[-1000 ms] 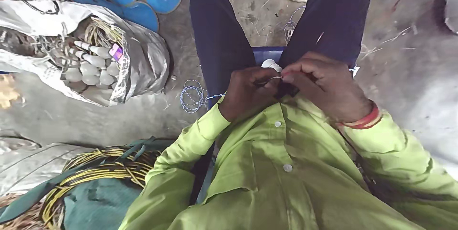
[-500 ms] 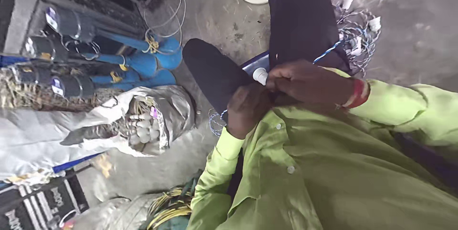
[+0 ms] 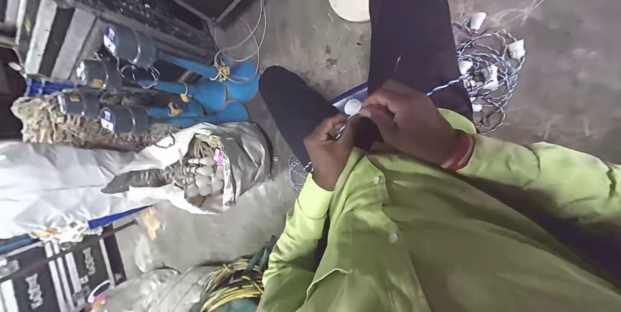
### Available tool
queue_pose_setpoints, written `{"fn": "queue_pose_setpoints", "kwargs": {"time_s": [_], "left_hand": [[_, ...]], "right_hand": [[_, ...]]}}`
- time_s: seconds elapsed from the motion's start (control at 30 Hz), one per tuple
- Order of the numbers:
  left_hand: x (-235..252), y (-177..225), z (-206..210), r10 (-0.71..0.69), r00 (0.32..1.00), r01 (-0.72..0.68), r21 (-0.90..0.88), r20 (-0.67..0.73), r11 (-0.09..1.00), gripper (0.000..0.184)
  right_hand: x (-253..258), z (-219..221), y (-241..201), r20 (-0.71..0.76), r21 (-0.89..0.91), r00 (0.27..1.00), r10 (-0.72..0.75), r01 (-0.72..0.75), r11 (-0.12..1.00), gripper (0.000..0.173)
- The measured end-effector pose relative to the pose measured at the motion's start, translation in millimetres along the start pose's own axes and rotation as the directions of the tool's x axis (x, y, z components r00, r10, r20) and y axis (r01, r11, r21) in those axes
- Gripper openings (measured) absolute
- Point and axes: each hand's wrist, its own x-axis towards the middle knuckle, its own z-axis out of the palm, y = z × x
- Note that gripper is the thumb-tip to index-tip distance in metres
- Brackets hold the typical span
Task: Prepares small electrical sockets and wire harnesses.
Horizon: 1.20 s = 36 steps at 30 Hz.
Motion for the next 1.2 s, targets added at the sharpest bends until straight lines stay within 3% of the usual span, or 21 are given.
{"fn": "queue_pose_setpoints", "kwargs": {"time_s": [0.13,0.27,0.5,0.7,1.0,1.2], "left_hand": [[0,4,-10,-0.059,0.985,0.096,-0.229,0.162,0.969,0.012],[-2,9,-17,-0.134,0.96,0.201,-0.273,0.245,0.941,0.015],[-4,11,-15,-0.143,0.959,0.207,-0.263,0.244,0.942,0.017],[-1,15,-7,-0.232,0.952,0.287,-0.315,0.2,0.905,0.012],[0,-7,-4,-0.059,0.988,0.09,-0.213,0.146,0.973,0.012],[3,-14,3,0.009,0.999,-0.005,-0.12,0.038,0.993,0.009]], "right_hand": [[-6,3,8,-0.054,-0.114,0.986,-0.158,0.151,0.982,0.024],[-8,3,8,-0.058,-0.168,0.971,-0.231,0.219,0.961,0.025],[-10,3,11,-0.072,-0.222,0.948,-0.31,0.288,0.932,0.023],[-8,4,14,-0.067,-0.237,0.93,-0.361,0.337,0.911,0.021],[-2,-1,20,0.118,-0.046,0.955,-0.271,0.278,0.96,0.029],[-1,-5,20,0.087,-0.082,0.964,-0.251,0.258,0.963,0.03]]}}
